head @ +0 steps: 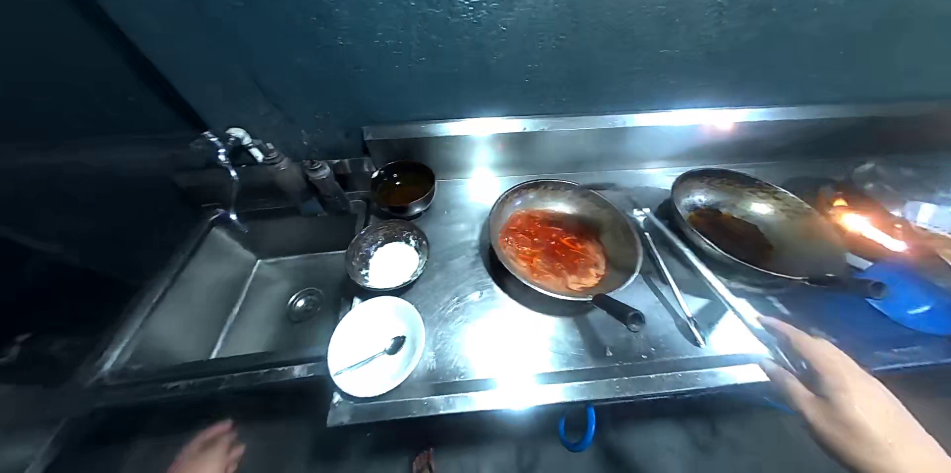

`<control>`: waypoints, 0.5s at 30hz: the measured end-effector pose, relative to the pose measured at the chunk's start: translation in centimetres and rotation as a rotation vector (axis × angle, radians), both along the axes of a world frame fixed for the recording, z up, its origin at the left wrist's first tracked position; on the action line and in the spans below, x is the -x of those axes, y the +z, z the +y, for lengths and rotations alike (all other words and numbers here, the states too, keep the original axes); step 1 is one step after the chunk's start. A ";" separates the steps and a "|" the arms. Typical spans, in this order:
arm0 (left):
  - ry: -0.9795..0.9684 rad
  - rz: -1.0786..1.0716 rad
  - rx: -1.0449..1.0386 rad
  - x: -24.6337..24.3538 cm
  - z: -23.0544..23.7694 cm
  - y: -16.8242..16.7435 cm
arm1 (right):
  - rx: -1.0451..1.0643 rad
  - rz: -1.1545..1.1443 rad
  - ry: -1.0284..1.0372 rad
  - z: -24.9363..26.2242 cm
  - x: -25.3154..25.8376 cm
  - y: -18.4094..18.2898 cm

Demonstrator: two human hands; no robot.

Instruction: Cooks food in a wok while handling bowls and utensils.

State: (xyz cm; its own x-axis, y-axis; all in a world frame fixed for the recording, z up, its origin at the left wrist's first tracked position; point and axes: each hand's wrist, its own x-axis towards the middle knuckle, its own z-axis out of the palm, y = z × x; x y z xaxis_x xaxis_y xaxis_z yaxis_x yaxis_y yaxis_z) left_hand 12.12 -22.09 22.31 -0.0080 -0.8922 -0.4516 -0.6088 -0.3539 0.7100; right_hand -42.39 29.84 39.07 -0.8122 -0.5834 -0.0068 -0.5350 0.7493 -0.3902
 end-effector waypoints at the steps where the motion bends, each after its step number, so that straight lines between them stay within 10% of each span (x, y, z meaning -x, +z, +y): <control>1: 0.009 0.055 0.036 1.9 -2.0 1.5 | -0.003 -0.129 -0.071 -0.3 -0.9 0.1; 6: -0.129 0.350 0.022 13.3 -10.2 5.6 | 0.311 -0.584 -0.331 -3.6 -5.4 1.8; 15: -0.449 0.631 -0.665 25.4 -14.9 1.6 | 0.752 -0.875 -0.518 -19.9 -18.5 2.6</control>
